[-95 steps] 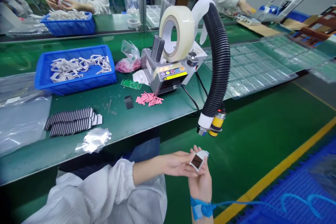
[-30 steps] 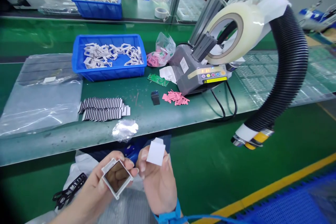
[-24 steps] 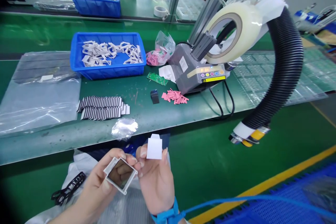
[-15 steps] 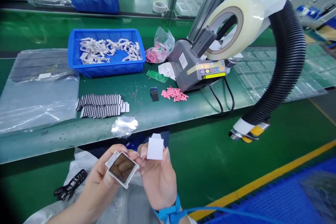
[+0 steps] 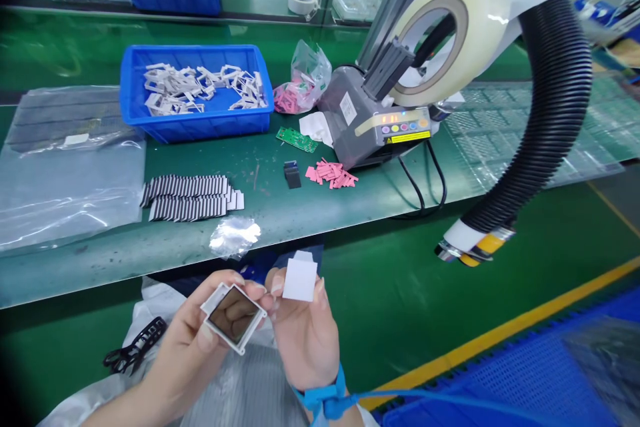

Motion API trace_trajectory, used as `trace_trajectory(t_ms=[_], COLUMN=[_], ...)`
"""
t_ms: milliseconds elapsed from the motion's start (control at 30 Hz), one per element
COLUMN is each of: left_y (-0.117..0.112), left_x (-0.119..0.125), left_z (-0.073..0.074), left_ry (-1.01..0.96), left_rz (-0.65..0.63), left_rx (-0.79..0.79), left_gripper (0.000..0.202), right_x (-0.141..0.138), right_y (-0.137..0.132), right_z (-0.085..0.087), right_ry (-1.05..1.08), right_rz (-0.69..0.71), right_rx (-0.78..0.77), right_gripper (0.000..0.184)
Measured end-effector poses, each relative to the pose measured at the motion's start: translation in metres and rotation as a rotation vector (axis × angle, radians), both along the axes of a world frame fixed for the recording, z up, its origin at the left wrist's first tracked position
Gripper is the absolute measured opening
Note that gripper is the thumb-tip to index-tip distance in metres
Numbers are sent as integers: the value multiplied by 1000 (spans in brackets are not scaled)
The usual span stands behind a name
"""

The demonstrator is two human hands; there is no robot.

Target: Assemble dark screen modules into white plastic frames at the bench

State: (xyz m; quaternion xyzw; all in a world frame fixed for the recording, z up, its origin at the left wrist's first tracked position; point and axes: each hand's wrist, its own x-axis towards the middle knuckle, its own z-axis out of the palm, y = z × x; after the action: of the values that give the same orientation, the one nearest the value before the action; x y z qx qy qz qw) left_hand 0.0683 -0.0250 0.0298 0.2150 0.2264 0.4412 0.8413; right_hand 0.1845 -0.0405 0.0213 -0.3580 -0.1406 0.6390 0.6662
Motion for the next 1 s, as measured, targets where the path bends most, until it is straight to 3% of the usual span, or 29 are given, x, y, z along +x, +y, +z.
trace_trajectory(t_ms=[133,267,367,467,633,1000], left_y=[0,1,1,3,4,3], left_x=[-1,-1,0,-1,-1,4], left_z=[-2,-4,-5,-5,-6,-6], left_ry=[-30,-61,-44,10,77,-5], left_rz=[6,16,27,43,79,55], left_rx=[-17,-24,-11,16,66,28], left_gripper=[25,25,27,26,26,24], right_x=[6,13,18,22,24,14], right_y=[-4,-13,-19,-23,-23,-27], right_z=[3,3,4,4,7,19], right_ry=[-303,-887,-1266,-1520,-1666,-1852], right_rz=[-124,-287,-300,-264,-220,-252], right_rx=[30,264,457,530,540,500], right_gripper=[33,19,26,32,26,8])
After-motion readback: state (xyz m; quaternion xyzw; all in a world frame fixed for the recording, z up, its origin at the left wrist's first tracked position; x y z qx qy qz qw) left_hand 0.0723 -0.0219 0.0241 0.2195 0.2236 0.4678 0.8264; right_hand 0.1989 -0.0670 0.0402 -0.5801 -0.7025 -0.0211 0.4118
